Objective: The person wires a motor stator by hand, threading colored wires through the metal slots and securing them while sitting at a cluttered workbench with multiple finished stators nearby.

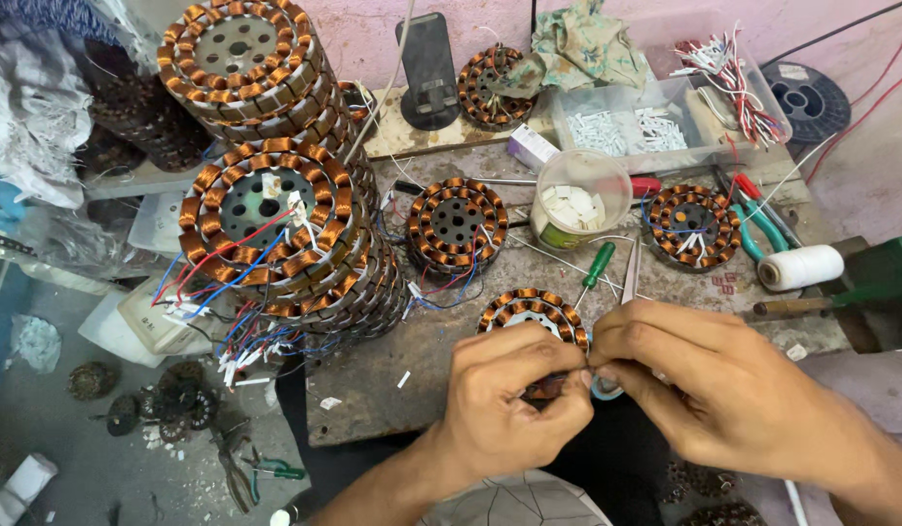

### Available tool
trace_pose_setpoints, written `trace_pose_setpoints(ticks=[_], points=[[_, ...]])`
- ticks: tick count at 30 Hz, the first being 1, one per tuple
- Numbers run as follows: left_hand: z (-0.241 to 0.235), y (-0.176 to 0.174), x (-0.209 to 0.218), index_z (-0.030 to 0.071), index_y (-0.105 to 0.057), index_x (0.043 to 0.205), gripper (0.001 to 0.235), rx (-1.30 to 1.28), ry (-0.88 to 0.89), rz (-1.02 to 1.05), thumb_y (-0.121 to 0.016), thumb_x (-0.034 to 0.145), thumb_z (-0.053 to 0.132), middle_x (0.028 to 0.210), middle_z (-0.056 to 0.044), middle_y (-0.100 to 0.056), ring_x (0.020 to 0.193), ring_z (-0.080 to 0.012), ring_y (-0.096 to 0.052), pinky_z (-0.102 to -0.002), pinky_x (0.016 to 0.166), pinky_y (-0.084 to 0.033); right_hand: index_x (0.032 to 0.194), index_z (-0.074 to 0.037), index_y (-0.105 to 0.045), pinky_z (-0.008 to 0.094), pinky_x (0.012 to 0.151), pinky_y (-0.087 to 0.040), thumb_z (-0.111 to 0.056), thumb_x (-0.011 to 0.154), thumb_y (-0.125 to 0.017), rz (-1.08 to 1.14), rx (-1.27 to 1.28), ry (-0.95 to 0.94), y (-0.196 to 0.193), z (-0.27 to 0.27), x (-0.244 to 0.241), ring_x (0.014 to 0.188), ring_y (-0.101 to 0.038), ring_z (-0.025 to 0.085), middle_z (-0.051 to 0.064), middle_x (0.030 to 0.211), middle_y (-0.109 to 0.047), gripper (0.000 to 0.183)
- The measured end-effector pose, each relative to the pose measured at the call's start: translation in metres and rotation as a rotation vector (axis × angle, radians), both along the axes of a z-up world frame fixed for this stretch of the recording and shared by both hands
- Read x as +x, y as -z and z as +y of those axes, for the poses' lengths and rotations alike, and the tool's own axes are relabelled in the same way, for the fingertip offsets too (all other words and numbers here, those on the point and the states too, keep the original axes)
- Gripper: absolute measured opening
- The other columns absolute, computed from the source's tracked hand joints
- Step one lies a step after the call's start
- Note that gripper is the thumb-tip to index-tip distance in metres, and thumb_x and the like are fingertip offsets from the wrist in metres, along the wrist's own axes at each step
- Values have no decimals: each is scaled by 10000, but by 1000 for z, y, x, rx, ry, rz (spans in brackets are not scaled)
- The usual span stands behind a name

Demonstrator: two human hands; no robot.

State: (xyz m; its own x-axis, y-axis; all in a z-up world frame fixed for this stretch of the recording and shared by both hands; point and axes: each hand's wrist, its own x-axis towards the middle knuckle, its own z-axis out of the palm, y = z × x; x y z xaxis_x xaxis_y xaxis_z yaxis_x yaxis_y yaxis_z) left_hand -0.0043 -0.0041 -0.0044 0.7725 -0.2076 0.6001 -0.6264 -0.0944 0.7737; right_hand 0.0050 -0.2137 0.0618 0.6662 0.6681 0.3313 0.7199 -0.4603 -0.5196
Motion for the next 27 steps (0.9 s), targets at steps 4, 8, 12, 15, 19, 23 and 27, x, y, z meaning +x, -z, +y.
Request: trace_pose_setpoints(ticks=[4, 8, 12, 15, 19, 23, 27], points=[[7, 0, 3, 24, -720, 925, 99, -81, 143, 93, -722, 827, 10, 850, -68, -697, 697, -155, -701, -286, 665, -556, 1035, -20, -658, 345, 688, -548, -19, 748, -737, -249, -108, -96, -10, -1, 3, 819, -686, 257, 106, 982, -675, 297], [9, -1, 3, 11, -724, 890, 82, -73, 231, 201, -720, 808, 11, 805, -71, -695, 647, -169, -670, -290, 593, -518, 1018, 12, -594, 371, 691, -530, -40, 754, -743, -458, -162, -242, 0, -5, 10, 798, -650, 270, 116, 981, -631, 307], [8, -1, 3, 19, -696, 899, 125, 17, 48, -183, -736, 782, 3, 810, -82, -643, 674, -235, -665, -311, 628, -527, 978, -28, -602, 349, 674, -525, -61, 776, -705, -216, -191, -65, 32, -9, 7, 749, -625, 246, 83, 915, -622, 230], [11, 1, 6, -13, -673, 898, 154, 196, 33, -466, -798, 811, 11, 786, -87, -612, 708, -276, -646, -402, 677, -522, 973, -41, -600, 300, 654, -519, -45, 910, -659, 434, -73, 229, 49, -17, 1, 739, -571, 166, 63, 871, -587, 86], [9, 3, 8, 6, -684, 919, 146, 88, -7, -378, -790, 819, 2, 816, -85, -659, 715, -261, -674, -379, 674, -540, 1051, 10, -616, 337, 679, -546, -28, 934, -627, 887, 268, 345, 45, -38, 4, 771, -602, 163, 103, 872, -645, 123], [7, 3, 8, 16, -718, 989, 133, -55, -76, -215, -776, 870, 4, 866, -85, -698, 749, -228, -711, -339, 690, -562, 1205, 53, -614, 371, 747, -633, 39, 955, -633, 622, 673, 295, 36, -40, -6, 839, -752, 221, 182, 1052, -756, 251], [6, 4, 6, 21, -709, 1021, 135, -53, -139, -226, -771, 905, -7, 922, -90, -714, 801, -242, -717, -325, 678, -555, 1130, 109, -656, 418, 693, -642, 126, 933, -641, 476, 826, 497, 44, -24, -29, 818, -768, 303, 274, 1021, -750, 199]])
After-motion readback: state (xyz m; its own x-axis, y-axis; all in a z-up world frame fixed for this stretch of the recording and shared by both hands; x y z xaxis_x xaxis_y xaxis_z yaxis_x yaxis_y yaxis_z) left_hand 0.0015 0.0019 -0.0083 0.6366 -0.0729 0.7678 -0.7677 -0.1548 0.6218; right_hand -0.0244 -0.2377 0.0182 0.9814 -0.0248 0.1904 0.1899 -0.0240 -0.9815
